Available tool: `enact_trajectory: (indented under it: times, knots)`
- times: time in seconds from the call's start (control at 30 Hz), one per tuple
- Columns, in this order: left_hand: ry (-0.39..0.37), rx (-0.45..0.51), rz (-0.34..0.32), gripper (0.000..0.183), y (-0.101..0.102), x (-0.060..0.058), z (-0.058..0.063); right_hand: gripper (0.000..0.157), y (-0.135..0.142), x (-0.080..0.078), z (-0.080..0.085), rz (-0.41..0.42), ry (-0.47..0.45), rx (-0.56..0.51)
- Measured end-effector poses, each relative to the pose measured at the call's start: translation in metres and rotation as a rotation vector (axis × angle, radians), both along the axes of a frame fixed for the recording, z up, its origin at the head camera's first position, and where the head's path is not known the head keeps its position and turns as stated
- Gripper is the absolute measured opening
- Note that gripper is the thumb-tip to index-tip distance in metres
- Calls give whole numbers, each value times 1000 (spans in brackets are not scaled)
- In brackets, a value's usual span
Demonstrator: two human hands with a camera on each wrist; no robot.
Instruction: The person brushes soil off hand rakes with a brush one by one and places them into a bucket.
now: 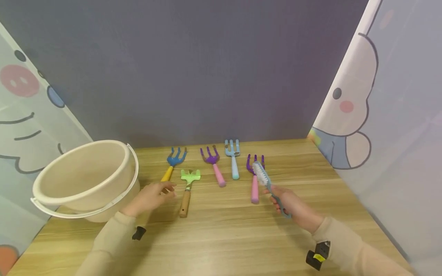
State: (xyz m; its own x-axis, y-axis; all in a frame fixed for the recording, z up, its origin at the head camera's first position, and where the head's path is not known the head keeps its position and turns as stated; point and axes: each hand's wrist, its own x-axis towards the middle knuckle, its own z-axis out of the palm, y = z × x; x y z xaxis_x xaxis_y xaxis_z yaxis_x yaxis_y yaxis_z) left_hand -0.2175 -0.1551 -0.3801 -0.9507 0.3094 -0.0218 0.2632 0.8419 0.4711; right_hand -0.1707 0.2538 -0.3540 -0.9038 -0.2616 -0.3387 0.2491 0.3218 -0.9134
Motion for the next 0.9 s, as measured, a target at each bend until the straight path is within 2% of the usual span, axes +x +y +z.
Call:
enact_trajectory:
  times: [0.13, 0.33, 0.5, 0.63, 0.8, 0.9]
  knots:
    - [32, 13, 24, 41, -6, -10, 2, 46, -16, 4, 6, 1, 167, 139]
    - [51, 31, 34, 41, -8, -23, 2, 40, -28, 12, 9, 1, 327, 175]
    - [63, 6, 95, 43, -11, -33, 0, 36, -36, 17, 9, 6, 408, 165]
    - [23, 8, 145, 48, -14, -45, 0, 36, -42, 20, 11, 25, 447, 165]
    - [47, 31, 164, 47, -11, -61, 2, 37, -48, 22, 13, 49, 490, 160]
    - [67, 3, 171, 46, -10, -71, 1, 37, -52, 22, 14, 67, 502, 135]
